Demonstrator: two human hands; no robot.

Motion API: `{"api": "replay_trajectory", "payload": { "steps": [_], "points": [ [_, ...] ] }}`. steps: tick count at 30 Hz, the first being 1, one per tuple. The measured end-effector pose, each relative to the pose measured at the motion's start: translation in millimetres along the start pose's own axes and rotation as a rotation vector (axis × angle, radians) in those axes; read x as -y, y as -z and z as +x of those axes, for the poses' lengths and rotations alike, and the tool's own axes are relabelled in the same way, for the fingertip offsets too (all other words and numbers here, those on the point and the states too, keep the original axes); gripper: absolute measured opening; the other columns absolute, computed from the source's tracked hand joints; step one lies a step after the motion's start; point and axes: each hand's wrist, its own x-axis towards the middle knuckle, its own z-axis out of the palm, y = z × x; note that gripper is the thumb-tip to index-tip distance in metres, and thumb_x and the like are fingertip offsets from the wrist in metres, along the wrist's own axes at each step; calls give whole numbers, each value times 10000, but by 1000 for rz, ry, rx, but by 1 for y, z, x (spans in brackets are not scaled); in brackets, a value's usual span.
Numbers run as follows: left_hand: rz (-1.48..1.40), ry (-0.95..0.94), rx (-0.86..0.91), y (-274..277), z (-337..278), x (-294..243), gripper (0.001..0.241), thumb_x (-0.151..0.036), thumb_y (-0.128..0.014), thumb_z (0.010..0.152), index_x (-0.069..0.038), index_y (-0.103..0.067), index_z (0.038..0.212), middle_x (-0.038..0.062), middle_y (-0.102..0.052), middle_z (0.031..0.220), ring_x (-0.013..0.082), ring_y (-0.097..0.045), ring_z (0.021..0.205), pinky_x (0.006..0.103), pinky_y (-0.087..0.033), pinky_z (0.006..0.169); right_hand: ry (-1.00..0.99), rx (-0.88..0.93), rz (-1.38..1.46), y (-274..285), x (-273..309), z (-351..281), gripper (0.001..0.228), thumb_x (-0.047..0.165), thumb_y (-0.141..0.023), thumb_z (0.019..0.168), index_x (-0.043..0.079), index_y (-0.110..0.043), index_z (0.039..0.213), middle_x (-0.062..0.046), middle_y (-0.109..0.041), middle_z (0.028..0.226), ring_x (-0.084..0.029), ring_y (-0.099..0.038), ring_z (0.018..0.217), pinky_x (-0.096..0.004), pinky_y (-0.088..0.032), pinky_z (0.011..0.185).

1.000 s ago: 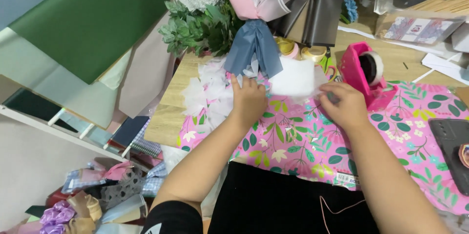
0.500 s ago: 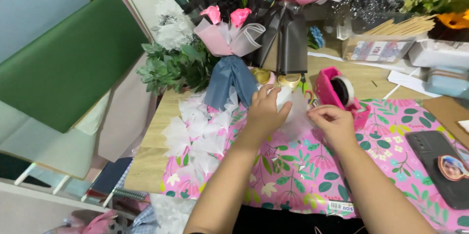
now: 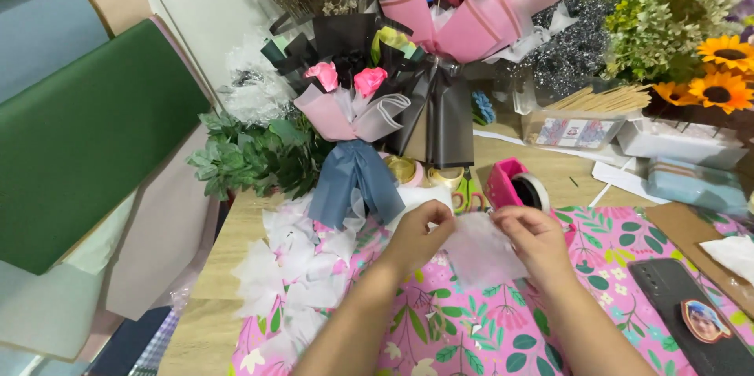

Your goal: The person folds small pieces of white tissue paper by hand on a floral-patterned table. They repeatedly pinch and fold the paper into small shapes, placing the finished pieces into a pile. The workspace includes various crafting supplies and artificial flowers.

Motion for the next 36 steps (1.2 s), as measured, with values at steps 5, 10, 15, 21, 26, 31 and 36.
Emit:
{"api": "replay_trajectory", "payload": {
  "steps": [5, 10, 15, 21, 26, 31, 36],
  "points": [
    [-150, 118, -232, 11, 2, -23, 35, -181, -621, 950, -171, -651, 933, 21, -716, 795, 151, -662, 758, 287, -523, 736, -260, 204, 33, -31, 63, 13, 564, 203, -682, 878, 15, -614, 1405, -184, -717, 1236, -215, -694, 961, -392, -593, 824],
    [-14, 210, -335, 8, -1, -30, 27, -230, -646, 921, -212, -657, 904, -31, -754, 815, 124, -657, 856, 251, -490, 735, -296, 103, -147, -41, 61, 27, 87, 62, -746, 896, 31, -813, 942, -108, -744, 753, -176, -660, 633, -331, -576, 620],
    [-42, -109, -399, 2, -2, -16, 121, -143, -562, 934, -153, -601, 820, -34, -567, 832, 116, -536, 786, 277, -390, 669, 33, 40, -325, -22, 17, 24, 91, 129, -733, 894, 78, -788, 946, -63, -766, 1042, -172, -703, 1008, -308, -548, 967],
    [-385, 226, 245, 3, 2, 8, 942, -739, -86, 955, -90, -765, 876, 32, -704, 759, 128, -610, 661, 281, -321, 630, 439, 88, -340, -17, 22, 19, 136, 12, -704, 916, 112, -758, 990, -82, -702, 1098, -209, -670, 1090, -361, -561, 1045],
    [-699, 461, 280, -8, 18, 25, 871, -709, -56, 992, -66, -610, 1186, 163, -766, 1012, 266, -693, 831, 347, -448, 720, 702, 272, -573, -20, 34, 15, 207, 93, -601, 825, 227, -751, 873, -113, -588, 1334, -360, -531, 1271, -543, -421, 1133],
    [-730, 365, -83, -9, 18, 27, 439, -181, -720, 953, -15, -590, 1338, 63, -707, 1047, 181, -719, 906, 291, -599, 797, 854, 263, -640, -24, 26, 16, 125, 234, -687, 855, 308, -770, 911, -96, -627, 1331, -414, -547, 1282, -514, -368, 1130],
    [-604, 170, -248, -5, 19, 34, 294, -206, -820, 896, -20, -697, 1089, 95, -733, 935, 151, -695, 843, 307, -600, 687, 842, 210, -635, -21, 21, 22, 136, 174, -790, 817, 237, -783, 938, -134, -665, 1261, -431, -609, 1172, -551, -437, 1043]
  ]
}}
